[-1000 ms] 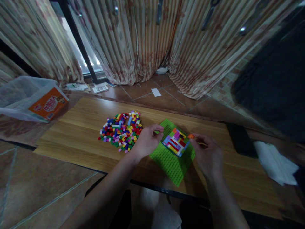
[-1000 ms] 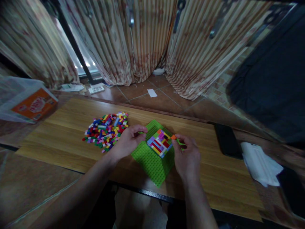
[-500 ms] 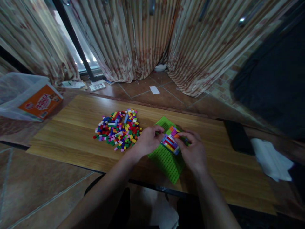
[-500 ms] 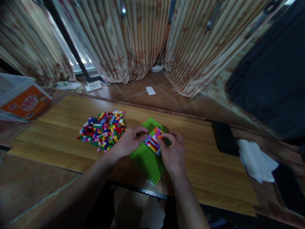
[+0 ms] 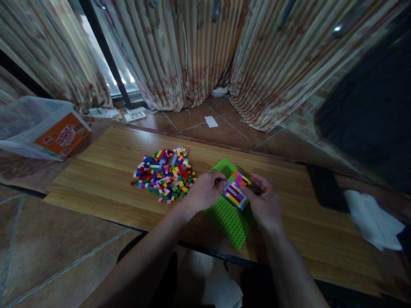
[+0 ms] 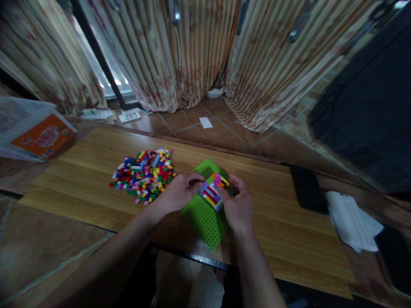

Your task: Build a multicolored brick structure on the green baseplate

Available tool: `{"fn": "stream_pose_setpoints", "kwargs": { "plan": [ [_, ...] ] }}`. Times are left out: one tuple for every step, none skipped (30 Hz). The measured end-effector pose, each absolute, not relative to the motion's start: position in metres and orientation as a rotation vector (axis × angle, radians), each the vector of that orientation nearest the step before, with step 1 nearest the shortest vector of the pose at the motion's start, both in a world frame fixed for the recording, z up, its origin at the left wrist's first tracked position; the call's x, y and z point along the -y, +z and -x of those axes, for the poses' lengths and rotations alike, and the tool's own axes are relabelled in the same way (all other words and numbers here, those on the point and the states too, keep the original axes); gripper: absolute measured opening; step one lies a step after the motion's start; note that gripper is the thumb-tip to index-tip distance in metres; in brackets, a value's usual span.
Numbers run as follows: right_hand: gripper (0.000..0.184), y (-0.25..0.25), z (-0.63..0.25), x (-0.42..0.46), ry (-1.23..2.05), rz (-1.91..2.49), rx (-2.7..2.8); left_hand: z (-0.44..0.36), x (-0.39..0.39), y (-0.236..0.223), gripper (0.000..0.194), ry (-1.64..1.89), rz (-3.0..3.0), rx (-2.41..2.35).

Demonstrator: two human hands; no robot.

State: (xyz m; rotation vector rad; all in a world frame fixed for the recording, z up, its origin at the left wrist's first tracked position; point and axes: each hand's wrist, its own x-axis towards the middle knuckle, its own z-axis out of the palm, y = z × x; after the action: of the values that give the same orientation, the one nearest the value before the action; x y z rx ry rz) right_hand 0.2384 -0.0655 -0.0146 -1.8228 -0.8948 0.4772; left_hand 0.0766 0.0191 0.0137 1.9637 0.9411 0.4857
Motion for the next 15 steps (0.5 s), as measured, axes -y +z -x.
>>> {"fn": "stream_pose_setpoints", "kwargs": {
  "plan": [
    [0.054, -0.0163, -0.2395, 0.0651, 0.492, 1.809, 0.884, -0.077, -0.0187, 0.0135, 0.025, 0.486, -1.966, -0.94],
    [0.055, -0.0176, -0.2405, 0.0647, 0.507, 1.799, 0.868, -0.0774, -0.0183, 0.0132, 0.025, 0.487, -1.97, -0.942],
    [0.056, -0.0187, -0.2412, 0.0644, 0.525, 1.791, 0.849, -0.0777, -0.0178, 0.0127, 0.026, 0.49, -1.973, -0.948],
    [0.057, -0.0195, -0.2417, 0.0642, 0.544, 1.782, 0.827, -0.0781, -0.0172, 0.0122, 0.026, 0.494, -1.974, -0.956],
    [0.058, -0.0201, -0.242, 0.064, 0.563, 1.773, 0.808, -0.0783, -0.0167, 0.0116, 0.027, 0.498, -1.975, -0.961],
    [0.06, -0.0206, -0.2422, 0.0638, 0.581, 1.768, 0.792, -0.0785, -0.0162, 0.011, 0.027, 0.501, -1.974, -0.964],
    [0.063, -0.021, -0.2422, 0.0637, 0.596, 1.768, 0.782, -0.0786, -0.0158, 0.0104, 0.028, 0.502, -1.974, -0.965],
    [0.065, -0.0214, -0.2423, 0.0636, 0.607, 1.774, 0.776, -0.0786, -0.0154, 0.0099, 0.028, 0.502, -1.975, -0.964],
    [0.067, -0.0216, -0.2424, 0.0636, 0.613, 1.781, 0.774, -0.0786, -0.0152, 0.0095, 0.028, 0.502, -1.978, -0.964],
    [0.069, -0.0217, -0.2427, 0.0637, 0.618, 1.786, 0.776, -0.0785, -0.015, 0.0091, 0.028, 0.502, -1.982, -0.966],
    [0.069, -0.0216, -0.2432, 0.0638, 0.623, 1.787, 0.781, -0.0785, -0.015, 0.0088, 0.028, 0.502, -1.986, -0.968],
    [0.069, -0.0213, -0.2438, 0.064, 0.629, 1.783, 0.79, -0.0784, -0.0149, 0.0087, 0.028, 0.503, -1.987, -0.97],
    [0.068, -0.0208, -0.2446, 0.0644, 0.634, 1.775, 0.799, -0.0783, -0.0149, 0.0087, 0.027, 0.506, -1.985, -0.969],
    [0.068, -0.0199, -0.2454, 0.0647, 0.646, 1.765, 0.807, -0.0783, -0.015, 0.0089, 0.027, 0.509, -1.981, -0.966],
    [0.068, -0.0189, -0.2462, 0.0651, 0.663, 1.75, 0.81, -0.0783, -0.015, 0.0091, 0.027, 0.511, -1.976, -0.96]
  ]
}}
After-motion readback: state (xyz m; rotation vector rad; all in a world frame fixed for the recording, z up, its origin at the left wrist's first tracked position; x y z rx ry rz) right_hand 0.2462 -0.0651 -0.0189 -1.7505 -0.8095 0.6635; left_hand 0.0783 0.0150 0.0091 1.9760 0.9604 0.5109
